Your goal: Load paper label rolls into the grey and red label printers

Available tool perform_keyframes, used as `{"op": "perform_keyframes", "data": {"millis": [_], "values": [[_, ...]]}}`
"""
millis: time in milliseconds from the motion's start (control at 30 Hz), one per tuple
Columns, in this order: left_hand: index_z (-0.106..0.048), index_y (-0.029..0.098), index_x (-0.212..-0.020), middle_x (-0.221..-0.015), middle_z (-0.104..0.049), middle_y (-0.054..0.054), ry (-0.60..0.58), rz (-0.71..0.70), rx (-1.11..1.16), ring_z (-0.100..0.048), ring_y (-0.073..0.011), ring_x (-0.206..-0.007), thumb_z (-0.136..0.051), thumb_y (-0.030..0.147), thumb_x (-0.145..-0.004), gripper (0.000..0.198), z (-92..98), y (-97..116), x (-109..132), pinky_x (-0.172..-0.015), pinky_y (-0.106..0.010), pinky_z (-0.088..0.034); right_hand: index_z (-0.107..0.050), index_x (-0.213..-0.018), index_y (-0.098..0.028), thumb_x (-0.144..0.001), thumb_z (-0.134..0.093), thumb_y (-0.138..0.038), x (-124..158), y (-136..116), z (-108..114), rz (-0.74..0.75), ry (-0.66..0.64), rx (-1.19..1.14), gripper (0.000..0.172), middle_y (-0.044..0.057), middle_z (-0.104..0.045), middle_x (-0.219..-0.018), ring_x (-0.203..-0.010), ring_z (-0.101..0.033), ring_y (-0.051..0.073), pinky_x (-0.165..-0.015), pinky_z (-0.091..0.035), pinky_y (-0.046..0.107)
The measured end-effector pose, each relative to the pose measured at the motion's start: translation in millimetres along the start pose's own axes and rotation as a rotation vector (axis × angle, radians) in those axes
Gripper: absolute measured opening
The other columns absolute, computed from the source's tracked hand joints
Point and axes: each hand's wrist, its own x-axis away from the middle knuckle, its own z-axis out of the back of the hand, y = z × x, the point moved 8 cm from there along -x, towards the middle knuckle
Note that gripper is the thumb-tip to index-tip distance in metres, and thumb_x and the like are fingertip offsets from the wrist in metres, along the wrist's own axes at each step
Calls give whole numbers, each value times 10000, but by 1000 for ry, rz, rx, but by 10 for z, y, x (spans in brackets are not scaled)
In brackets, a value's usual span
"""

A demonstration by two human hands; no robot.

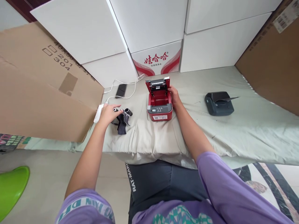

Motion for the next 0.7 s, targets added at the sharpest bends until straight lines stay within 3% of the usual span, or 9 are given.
{"op": "perform_keyframes", "data": {"millis": [133, 267, 367, 533, 600, 700], "values": [[-794, 287, -1337, -1172, -804, -121, -46, -64, -7, -555, -403, -1337, -749, 554, -836, 570, -15, 140, -15, -1147, -546, -466, -650, -883, -247, -694, -768, -502, -2, -2, -12, 9, -5, -13, 339, -10, -688, -869, -920, -661, 227, -914, -559, 360], [-860, 288, -1156, -977, -799, -114, -129, -182, 25, -629, -397, -1191, -812, 443, -776, 414, -138, 391, -4, -1084, -550, -501, -660, -876, -244, -688, -768, -489, -2, 0, -19, 9, -8, -26, 327, -6, -700, -880, -914, -658, 224, -899, -561, 355], [-855, 264, -1080, -1011, -810, -89, -73, -219, 301, -689, -334, -1068, -847, 444, -755, 371, -58, 590, 22, -977, -470, -570, -665, -868, -243, -686, -774, -486, -9, 13, 0, 10, 3, -30, 322, -6, -708, -874, -906, -661, 227, -883, -568, 357], [-776, 235, -1121, -1015, -802, -50, 3, -203, 1065, -749, -199, -855, -950, 525, -669, 565, 138, 911, 94, -759, -310, -611, -683, -886, -238, -704, -796, -478, -33, 51, 11, 14, -17, -60, 321, -15, -716, -868, -889, -673, 222, -878, -585, 360], [-766, 252, -1098, -1016, -805, -33, 10, -225, 1189, -757, -178, -847, -986, 513, -634, 576, 175, 1076, 119, -747, -280, -608, -680, -883, -238, -709, -800, -475, -40, 57, 17, 19, -17, -65, 318, -21, -712, -856, -878, -674, 217, -882, -588, 358], [-758, 251, -1063, -1024, -817, -32, -34, -262, 1204, -773, -188, -893, -1005, 497, -617, 566, 130, 1342, 124, -795, -290, -618, -679, -888, -236, -709, -783, -482, -47, 65, 26, 12, -10, -47, 322, -14, -719, -870, -897, -674, 224, -895, -587, 364]]}}
